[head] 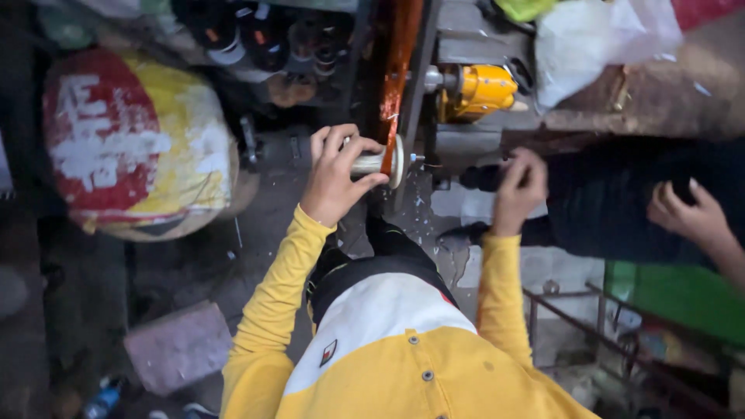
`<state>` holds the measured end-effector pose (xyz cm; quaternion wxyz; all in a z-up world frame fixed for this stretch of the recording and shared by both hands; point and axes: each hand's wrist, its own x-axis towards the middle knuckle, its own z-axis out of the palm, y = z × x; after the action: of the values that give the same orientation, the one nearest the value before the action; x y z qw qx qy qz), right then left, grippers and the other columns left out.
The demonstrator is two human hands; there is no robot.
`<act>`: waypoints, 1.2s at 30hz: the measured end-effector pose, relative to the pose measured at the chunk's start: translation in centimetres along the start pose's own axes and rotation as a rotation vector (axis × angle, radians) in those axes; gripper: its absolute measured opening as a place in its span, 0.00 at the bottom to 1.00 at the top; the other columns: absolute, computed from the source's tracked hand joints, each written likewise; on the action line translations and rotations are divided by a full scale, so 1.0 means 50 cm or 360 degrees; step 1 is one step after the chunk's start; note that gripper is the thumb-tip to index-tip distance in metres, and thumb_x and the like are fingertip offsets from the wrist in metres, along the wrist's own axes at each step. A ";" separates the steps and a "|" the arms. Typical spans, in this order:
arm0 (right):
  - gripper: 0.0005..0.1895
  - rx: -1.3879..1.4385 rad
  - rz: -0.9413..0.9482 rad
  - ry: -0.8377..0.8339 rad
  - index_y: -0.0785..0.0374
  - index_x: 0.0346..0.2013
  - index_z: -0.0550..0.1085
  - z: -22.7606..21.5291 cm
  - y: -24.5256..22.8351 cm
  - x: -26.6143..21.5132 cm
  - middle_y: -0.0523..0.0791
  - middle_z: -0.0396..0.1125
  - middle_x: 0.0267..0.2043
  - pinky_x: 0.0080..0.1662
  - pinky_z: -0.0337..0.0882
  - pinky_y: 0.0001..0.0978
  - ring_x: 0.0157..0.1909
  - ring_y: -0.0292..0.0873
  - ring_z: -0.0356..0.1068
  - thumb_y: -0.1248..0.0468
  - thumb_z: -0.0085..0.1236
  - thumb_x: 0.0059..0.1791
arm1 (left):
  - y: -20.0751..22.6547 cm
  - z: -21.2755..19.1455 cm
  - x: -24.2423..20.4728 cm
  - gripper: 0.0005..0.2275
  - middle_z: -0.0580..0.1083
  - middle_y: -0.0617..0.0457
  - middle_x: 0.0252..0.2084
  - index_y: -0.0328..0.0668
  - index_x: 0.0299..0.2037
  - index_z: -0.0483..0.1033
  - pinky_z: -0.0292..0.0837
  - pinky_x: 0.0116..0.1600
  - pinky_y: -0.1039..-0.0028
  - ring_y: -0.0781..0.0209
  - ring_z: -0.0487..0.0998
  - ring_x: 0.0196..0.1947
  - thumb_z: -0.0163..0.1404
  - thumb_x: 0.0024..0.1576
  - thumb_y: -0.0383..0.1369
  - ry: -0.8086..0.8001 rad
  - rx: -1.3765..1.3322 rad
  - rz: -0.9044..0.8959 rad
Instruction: The person operates a manual wire winding machine, winding copper wire onto a white spool. They repeatedly start and stop the machine, tie off the wire with a thin string, and trim the excess string with scissors.
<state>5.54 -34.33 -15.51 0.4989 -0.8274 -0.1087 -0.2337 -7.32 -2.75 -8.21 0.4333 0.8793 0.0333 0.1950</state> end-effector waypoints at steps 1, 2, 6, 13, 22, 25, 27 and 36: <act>0.06 0.0090 0.0117 -0.0057 0.70 0.46 0.75 0.003 -0.029 -0.049 0.45 0.70 0.40 0.40 0.71 0.28 0.35 0.35 0.69 0.69 0.50 0.59 | -0.002 0.003 -0.001 0.21 0.68 0.47 0.56 0.47 0.48 0.78 0.61 0.64 0.54 0.40 0.62 0.61 0.69 0.45 0.36 0.0023 0.0008 0.0019; 0.06 0.0183 0.0233 -0.0112 0.69 0.46 0.74 0.004 -0.057 -0.092 0.45 0.70 0.40 0.39 0.69 0.28 0.34 0.34 0.68 0.70 0.50 0.58 | -0.004 0.006 -0.003 0.21 0.67 0.46 0.56 0.47 0.48 0.78 0.62 0.63 0.54 0.39 0.61 0.61 0.69 0.45 0.36 0.0046 0.0015 0.0038; 0.06 -0.0160 -0.0168 -0.0293 0.69 0.45 0.76 -0.009 -0.151 -0.141 0.49 0.72 0.39 0.43 0.72 0.31 0.38 0.43 0.73 0.74 0.54 0.55 | -0.021 0.008 -0.014 0.28 0.68 0.45 0.58 0.45 0.55 0.72 0.62 0.64 0.55 0.40 0.61 0.63 0.70 0.45 0.39 0.0046 -0.0015 0.0052; 0.10 0.0311 -0.0547 -0.0561 0.67 0.49 0.76 0.004 -0.294 -0.031 0.52 0.72 0.51 0.59 0.70 0.39 0.56 0.52 0.72 0.69 0.48 0.56 | -0.039 0.039 -0.090 0.41 0.60 0.41 0.73 0.33 0.75 0.50 0.62 0.72 0.64 0.50 0.66 0.71 0.54 0.62 0.54 0.0198 -0.1010 -0.0128; 0.32 0.0655 -0.1165 -0.1576 0.64 0.35 0.78 0.092 -0.457 0.205 0.49 0.72 0.47 0.65 0.65 0.51 0.54 0.55 0.71 0.46 0.29 0.59 | 0.074 0.073 -0.139 0.36 0.69 0.42 0.66 0.33 0.72 0.55 0.68 0.73 0.62 0.51 0.73 0.67 0.58 0.63 0.48 0.0638 -0.1362 -0.0098; 0.45 0.0724 -0.1064 -0.1706 0.67 0.41 0.78 0.101 -0.487 0.268 0.52 0.69 0.51 0.56 0.69 0.34 0.48 0.48 0.69 0.40 0.13 0.62 | 0.131 0.085 -0.090 0.36 0.68 0.41 0.65 0.35 0.70 0.58 0.69 0.72 0.62 0.46 0.72 0.67 0.65 0.59 0.43 0.0901 -0.0496 0.0105; 0.47 0.0782 -0.1168 -0.1744 0.69 0.40 0.78 0.117 -0.496 0.303 0.52 0.69 0.49 0.55 0.69 0.33 0.47 0.48 0.69 0.40 0.09 0.63 | 0.156 0.097 -0.048 0.37 0.66 0.38 0.65 0.35 0.70 0.58 0.69 0.70 0.61 0.42 0.70 0.66 0.67 0.56 0.41 0.0977 -0.0051 0.0181; 0.41 0.1093 -0.1437 -0.1815 0.70 0.25 0.72 0.188 -0.501 0.357 0.53 0.67 0.35 0.44 0.68 0.33 0.36 0.49 0.65 0.46 0.15 0.61 | 0.209 0.130 0.042 0.30 0.67 0.40 0.64 0.37 0.69 0.62 0.75 0.65 0.62 0.42 0.73 0.63 0.64 0.60 0.34 0.1190 -0.0068 0.0038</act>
<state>13.27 -15.04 9.05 0.4506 -0.4958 -0.7366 0.0920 -4.11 -13.61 -3.02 0.4073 0.7384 0.1749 0.5082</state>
